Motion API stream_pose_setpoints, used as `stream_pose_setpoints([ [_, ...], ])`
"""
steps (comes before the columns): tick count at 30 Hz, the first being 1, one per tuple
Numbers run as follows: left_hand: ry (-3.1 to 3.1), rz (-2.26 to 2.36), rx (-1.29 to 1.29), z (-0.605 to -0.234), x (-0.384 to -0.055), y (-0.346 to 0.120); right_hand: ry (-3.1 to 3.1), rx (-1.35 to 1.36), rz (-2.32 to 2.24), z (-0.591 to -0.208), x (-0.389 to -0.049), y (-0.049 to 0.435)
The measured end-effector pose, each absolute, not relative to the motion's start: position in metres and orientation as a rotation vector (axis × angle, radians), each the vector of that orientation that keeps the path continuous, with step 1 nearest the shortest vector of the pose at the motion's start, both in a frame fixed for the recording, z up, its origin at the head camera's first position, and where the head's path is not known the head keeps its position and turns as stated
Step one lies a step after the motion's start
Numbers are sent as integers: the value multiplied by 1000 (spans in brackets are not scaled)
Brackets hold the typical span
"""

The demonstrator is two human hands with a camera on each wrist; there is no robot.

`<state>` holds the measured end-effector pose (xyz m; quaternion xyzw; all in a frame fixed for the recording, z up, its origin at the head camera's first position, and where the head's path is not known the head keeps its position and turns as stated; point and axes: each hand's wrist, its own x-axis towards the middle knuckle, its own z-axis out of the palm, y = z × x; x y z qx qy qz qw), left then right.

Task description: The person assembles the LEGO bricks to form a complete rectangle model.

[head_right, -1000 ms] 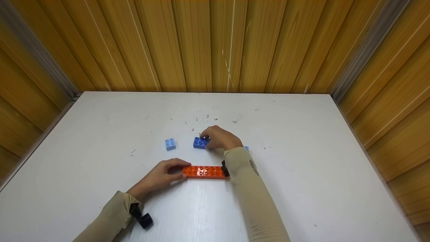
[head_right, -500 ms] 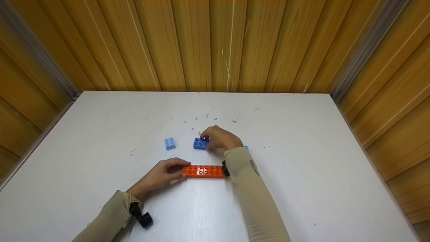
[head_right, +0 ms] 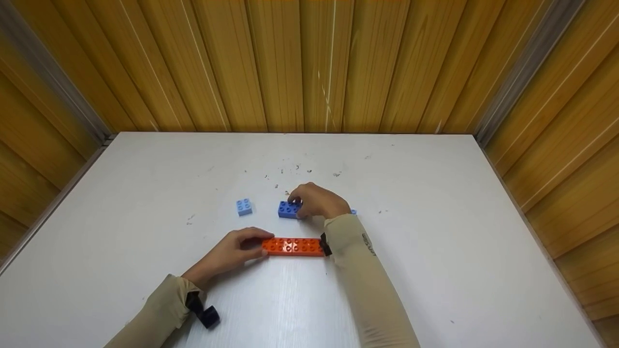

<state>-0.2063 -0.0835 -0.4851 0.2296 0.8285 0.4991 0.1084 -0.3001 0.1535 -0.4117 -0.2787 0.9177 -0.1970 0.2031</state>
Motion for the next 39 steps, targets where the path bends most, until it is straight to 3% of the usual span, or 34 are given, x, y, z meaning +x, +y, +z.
stream_pose_setpoints([
  [39,2450,1459,699,-484,-207,-84,2568,-894,-576,-402,-278,163],
])
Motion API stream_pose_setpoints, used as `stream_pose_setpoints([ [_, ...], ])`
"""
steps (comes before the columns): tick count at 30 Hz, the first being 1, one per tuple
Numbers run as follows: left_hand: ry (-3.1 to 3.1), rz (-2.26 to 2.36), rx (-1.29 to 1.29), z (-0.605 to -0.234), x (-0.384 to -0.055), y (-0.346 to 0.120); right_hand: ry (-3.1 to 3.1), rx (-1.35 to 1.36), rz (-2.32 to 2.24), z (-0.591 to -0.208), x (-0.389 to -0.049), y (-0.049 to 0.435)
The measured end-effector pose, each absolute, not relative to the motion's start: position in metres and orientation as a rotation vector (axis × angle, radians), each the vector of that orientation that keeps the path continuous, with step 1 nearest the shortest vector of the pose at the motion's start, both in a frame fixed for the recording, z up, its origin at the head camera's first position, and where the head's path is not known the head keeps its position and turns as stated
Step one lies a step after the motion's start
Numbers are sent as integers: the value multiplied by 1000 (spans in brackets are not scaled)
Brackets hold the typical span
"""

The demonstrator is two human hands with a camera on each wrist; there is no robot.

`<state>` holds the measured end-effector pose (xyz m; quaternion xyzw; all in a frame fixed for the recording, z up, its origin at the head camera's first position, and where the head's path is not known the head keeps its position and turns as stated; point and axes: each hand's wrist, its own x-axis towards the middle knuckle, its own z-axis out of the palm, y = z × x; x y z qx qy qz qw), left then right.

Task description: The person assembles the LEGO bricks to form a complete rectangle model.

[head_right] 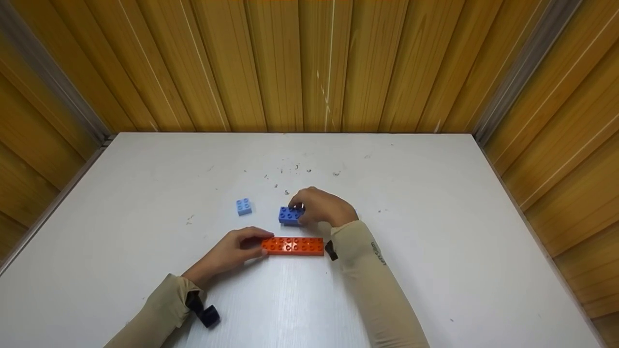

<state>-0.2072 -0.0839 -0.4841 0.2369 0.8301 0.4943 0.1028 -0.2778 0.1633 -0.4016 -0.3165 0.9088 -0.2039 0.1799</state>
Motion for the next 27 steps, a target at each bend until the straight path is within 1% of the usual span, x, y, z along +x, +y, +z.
stream_pose_setpoints([
  [10,2457,1462,710,-484,-206,-85,2569,-912,-589,-400,-271,166],
  [19,2459,1454,700,-483,-207,-85,2555,-875,-597,-400,-267,168],
  [27,2445,1464,687,-483,-206,-85,2558,-947,-605,-400,-263,170],
])
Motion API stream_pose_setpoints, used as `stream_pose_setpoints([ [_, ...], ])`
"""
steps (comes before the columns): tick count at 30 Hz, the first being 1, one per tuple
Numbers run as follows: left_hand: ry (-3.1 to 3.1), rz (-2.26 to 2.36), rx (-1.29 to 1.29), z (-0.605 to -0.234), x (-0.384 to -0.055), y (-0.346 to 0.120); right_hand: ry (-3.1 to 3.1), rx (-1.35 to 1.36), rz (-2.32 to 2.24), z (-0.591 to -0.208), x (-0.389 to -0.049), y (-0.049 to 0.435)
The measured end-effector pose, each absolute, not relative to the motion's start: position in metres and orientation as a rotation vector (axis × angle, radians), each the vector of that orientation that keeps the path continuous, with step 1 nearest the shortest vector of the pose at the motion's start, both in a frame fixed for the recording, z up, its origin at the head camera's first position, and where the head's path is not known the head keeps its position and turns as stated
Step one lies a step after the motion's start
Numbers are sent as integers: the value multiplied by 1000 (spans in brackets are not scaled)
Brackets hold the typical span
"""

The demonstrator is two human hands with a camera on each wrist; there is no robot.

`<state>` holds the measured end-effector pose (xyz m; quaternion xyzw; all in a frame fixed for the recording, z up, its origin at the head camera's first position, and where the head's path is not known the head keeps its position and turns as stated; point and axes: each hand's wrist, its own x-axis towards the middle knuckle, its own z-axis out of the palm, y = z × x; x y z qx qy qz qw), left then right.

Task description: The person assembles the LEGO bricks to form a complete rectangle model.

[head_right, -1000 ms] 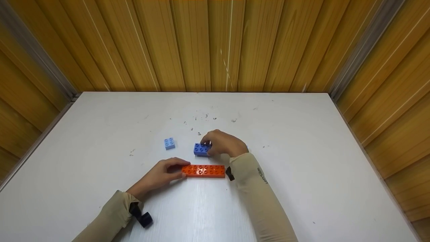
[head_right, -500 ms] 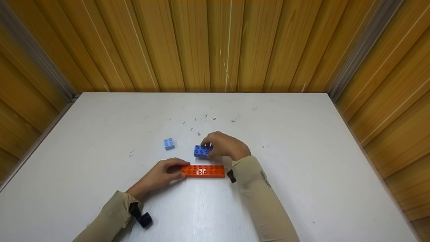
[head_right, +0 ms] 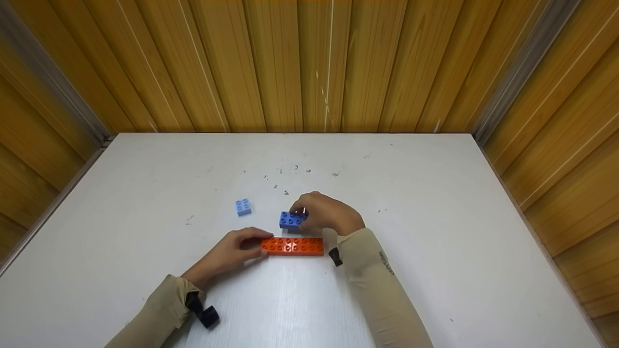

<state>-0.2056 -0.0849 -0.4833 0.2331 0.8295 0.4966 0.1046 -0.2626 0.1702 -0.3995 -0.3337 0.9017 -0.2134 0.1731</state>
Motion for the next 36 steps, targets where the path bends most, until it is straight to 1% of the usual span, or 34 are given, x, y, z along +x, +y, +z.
stream_pose_setpoints([
  [8,2420,1473,680,-485,-206,-84,2564,-999,-636,-399,-258,172],
  [23,2431,1463,686,-485,-206,-85,2522,-943,-662,-395,-251,172],
  [36,2427,1480,658,-483,-206,-83,2523,-998,-657,-396,-245,175],
])
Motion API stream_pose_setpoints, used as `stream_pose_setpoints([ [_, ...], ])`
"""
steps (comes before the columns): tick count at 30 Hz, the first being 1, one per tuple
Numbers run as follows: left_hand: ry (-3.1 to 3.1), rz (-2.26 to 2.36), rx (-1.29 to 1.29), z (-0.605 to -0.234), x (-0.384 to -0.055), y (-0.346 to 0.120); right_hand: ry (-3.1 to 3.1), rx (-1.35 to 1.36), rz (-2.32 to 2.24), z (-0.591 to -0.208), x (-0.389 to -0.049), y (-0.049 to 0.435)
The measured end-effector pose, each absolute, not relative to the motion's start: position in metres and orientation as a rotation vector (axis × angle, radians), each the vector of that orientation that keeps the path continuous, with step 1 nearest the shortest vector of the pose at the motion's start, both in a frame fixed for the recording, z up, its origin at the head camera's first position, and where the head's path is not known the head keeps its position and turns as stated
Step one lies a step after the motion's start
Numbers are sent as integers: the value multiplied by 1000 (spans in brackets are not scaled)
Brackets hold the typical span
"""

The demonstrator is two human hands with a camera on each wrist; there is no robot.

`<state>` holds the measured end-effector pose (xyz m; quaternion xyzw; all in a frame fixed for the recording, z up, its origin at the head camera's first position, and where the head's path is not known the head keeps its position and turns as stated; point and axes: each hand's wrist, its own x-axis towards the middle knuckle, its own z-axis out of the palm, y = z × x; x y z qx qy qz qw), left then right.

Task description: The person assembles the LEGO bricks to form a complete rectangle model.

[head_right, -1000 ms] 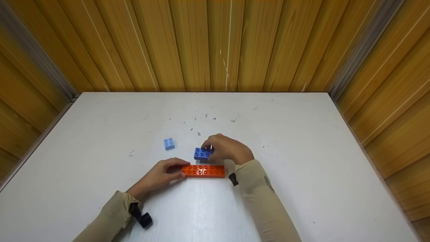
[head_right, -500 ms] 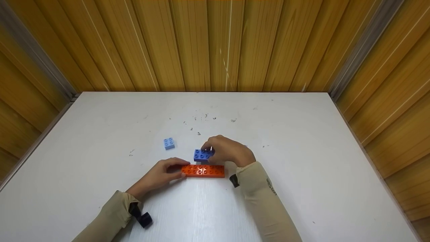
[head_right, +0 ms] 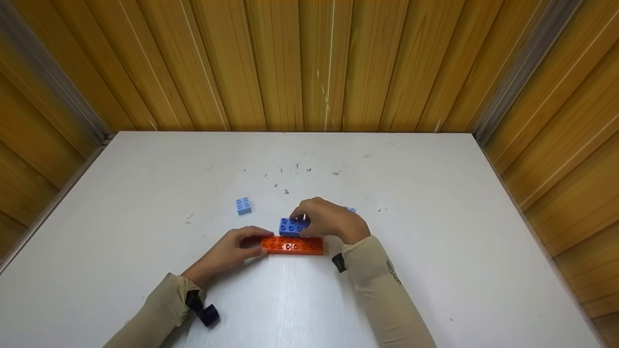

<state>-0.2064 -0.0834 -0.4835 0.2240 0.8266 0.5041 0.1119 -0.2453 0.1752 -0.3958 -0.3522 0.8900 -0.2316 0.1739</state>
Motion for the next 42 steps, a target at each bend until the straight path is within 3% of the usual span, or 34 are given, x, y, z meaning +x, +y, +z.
stream_pose_setpoints([
  [42,2426,1452,636,-484,-206,-83,2494,-979,-639,-400,-235,174],
])
